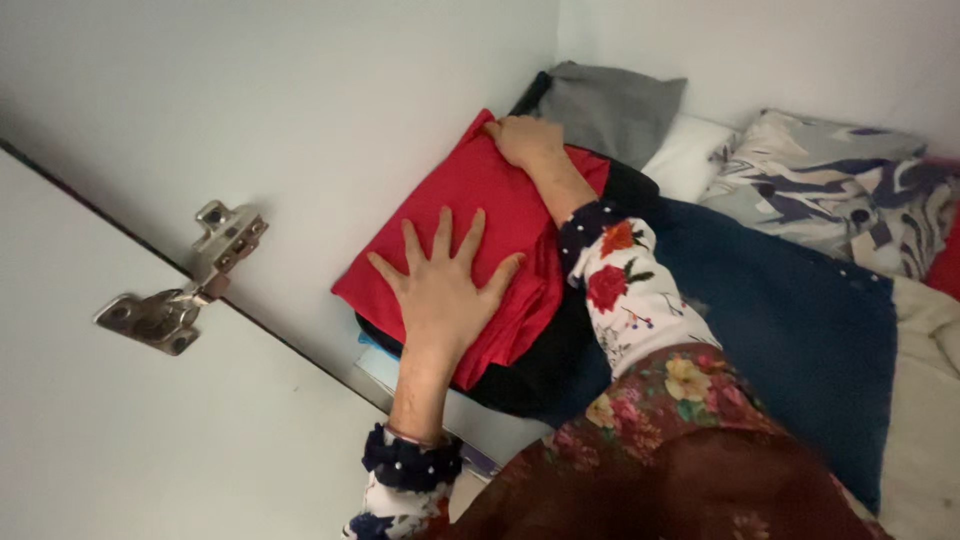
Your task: The person folds various clothing items, including shirts and pants, on a table and then places them into a wardrobe. The person handles each item individually, folding them neatly before stacking them inside the wardrobe.
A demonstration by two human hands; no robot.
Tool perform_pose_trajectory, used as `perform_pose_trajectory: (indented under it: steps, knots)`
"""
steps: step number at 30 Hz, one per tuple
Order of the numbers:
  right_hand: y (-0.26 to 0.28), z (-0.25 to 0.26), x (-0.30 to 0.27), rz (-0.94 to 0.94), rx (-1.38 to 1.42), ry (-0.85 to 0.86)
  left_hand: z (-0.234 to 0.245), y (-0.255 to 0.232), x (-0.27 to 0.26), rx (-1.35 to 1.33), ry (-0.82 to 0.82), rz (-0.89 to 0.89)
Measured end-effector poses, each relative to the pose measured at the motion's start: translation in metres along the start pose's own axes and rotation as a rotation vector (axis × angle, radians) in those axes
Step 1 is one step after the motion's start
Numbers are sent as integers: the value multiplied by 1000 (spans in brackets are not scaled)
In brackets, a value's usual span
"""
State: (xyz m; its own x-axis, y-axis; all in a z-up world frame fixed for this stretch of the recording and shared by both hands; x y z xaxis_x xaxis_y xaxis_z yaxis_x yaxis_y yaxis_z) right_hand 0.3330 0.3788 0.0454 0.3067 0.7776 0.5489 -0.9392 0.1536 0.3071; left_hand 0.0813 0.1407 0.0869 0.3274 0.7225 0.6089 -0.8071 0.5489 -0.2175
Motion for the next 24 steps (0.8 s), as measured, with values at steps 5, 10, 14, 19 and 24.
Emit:
perform_pose_trajectory:
  steps: [5, 10, 14, 19, 24]
  knots:
    - [28, 60, -28, 204, -120, -522, -4, 5, -4, -20, 11, 5]
    - [22, 92, -95, 180, -106, -349, 4, 3, -17, -33, -55, -94]
    - [10, 142, -179, 225, -86, -393, 36, -15, -72, -197, -208, -338]
    - [-14, 162, -303, 9, -6, -246, 45, -35, -164, -390, -210, -572]
    - [27, 182, -453, -57, -29, -277, 44, -37, -259, -759, 47, -743]
Point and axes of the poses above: each hand's wrist, its own x-axis towards the middle knuckle, its own z-axis out of the back of the hand, y = z × x, the point moved 10 cm from there along x, towards the middle knuckle, and after that the axes turned 12 degrees about -y, right-handed, at the moved point
